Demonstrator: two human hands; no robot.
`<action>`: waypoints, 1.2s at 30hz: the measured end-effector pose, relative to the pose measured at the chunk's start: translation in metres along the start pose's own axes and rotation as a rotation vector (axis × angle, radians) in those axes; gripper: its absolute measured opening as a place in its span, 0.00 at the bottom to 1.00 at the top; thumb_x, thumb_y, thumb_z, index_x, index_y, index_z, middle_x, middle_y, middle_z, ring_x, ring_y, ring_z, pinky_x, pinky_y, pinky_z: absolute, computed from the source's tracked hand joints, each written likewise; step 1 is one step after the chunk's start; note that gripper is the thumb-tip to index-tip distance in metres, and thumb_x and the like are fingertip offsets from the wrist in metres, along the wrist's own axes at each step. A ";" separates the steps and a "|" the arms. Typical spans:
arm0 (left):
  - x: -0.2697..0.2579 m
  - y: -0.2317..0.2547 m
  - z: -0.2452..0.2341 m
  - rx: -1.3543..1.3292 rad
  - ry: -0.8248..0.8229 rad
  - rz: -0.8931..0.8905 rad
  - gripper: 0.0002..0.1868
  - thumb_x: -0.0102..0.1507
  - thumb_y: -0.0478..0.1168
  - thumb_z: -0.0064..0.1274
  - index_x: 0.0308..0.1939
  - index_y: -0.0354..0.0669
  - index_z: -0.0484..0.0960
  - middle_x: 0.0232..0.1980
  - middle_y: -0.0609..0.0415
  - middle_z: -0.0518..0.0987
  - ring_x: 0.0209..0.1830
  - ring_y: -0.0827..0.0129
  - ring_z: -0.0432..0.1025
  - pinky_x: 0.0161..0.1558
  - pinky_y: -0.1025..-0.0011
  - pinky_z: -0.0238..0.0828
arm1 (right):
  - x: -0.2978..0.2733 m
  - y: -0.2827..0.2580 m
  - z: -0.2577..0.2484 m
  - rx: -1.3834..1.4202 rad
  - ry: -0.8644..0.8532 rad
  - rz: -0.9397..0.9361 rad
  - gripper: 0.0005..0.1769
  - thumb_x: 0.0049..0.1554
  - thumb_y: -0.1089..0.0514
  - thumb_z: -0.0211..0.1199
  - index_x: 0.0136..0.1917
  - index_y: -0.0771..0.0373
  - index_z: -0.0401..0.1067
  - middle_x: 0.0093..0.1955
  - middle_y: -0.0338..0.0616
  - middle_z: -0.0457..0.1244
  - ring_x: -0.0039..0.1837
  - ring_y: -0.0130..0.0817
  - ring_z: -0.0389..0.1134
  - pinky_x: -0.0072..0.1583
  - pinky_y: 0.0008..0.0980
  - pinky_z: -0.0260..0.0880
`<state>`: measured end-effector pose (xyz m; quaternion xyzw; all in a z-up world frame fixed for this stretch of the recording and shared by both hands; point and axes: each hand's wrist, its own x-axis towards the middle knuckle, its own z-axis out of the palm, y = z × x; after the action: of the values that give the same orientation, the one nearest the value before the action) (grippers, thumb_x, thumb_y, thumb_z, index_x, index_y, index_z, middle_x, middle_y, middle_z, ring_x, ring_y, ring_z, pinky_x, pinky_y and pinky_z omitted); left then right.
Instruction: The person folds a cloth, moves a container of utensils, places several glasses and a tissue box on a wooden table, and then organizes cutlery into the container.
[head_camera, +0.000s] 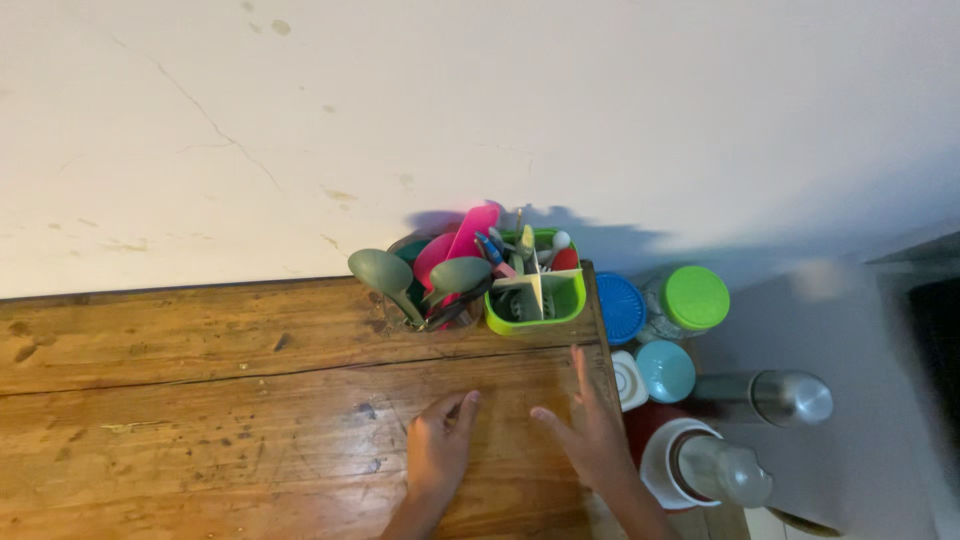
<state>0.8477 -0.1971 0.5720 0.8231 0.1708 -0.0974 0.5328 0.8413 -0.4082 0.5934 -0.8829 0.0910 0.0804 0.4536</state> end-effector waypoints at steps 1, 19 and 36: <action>-0.010 -0.002 -0.002 -0.005 -0.019 0.015 0.18 0.62 0.51 0.57 0.42 0.39 0.88 0.32 0.46 0.87 0.24 0.62 0.78 0.31 0.67 0.73 | -0.019 -0.005 0.000 0.055 0.012 -0.033 0.61 0.51 0.49 0.72 0.83 0.63 0.36 0.85 0.56 0.43 0.81 0.47 0.48 0.70 0.47 0.59; -0.168 0.063 -0.112 0.466 0.076 0.831 0.28 0.61 0.48 0.58 0.60 0.34 0.74 0.64 0.44 0.75 0.66 0.51 0.65 0.60 0.53 0.61 | -0.165 -0.096 -0.029 -0.138 0.120 -0.542 0.36 0.58 0.58 0.63 0.77 0.63 0.58 0.80 0.53 0.54 0.83 0.49 0.49 0.76 0.45 0.50; -0.414 -0.080 -0.190 0.413 0.758 0.100 0.26 0.62 0.47 0.57 0.60 0.35 0.77 0.62 0.46 0.78 0.68 0.53 0.66 0.63 0.54 0.59 | -0.297 -0.182 0.121 -0.111 -0.763 -1.110 0.30 0.61 0.54 0.61 0.74 0.63 0.64 0.78 0.50 0.58 0.83 0.52 0.52 0.75 0.46 0.55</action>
<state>0.4309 -0.0679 0.7252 0.8972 0.2911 0.2056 0.2608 0.5886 -0.1794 0.7332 -0.7307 -0.5466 0.1461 0.3820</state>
